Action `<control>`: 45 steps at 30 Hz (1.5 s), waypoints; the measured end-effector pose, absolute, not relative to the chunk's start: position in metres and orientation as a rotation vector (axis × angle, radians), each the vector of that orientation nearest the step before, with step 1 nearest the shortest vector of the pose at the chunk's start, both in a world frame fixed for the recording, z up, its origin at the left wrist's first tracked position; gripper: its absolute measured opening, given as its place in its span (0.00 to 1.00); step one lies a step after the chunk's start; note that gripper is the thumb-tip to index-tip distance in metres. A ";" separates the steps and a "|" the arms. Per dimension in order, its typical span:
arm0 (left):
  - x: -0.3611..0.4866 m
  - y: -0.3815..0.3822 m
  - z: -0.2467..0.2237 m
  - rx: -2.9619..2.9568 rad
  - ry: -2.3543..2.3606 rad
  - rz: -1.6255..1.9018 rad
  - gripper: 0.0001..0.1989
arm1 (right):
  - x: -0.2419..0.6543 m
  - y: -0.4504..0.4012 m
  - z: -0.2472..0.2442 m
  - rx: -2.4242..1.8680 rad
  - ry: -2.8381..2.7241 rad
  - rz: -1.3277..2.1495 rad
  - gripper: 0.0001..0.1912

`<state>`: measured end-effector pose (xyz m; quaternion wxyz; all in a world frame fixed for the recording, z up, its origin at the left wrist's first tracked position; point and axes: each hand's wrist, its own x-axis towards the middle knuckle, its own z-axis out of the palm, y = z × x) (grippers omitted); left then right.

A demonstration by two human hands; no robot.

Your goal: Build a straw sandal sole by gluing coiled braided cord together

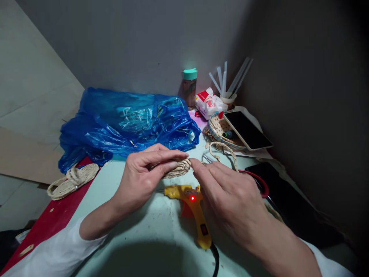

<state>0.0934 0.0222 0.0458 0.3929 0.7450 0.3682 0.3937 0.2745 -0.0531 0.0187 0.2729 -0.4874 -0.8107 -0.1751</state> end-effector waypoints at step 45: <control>0.106 0.017 0.024 1.644 1.136 0.999 0.10 | 0.259 -0.039 0.003 -1.463 -2.234 0.088 0.21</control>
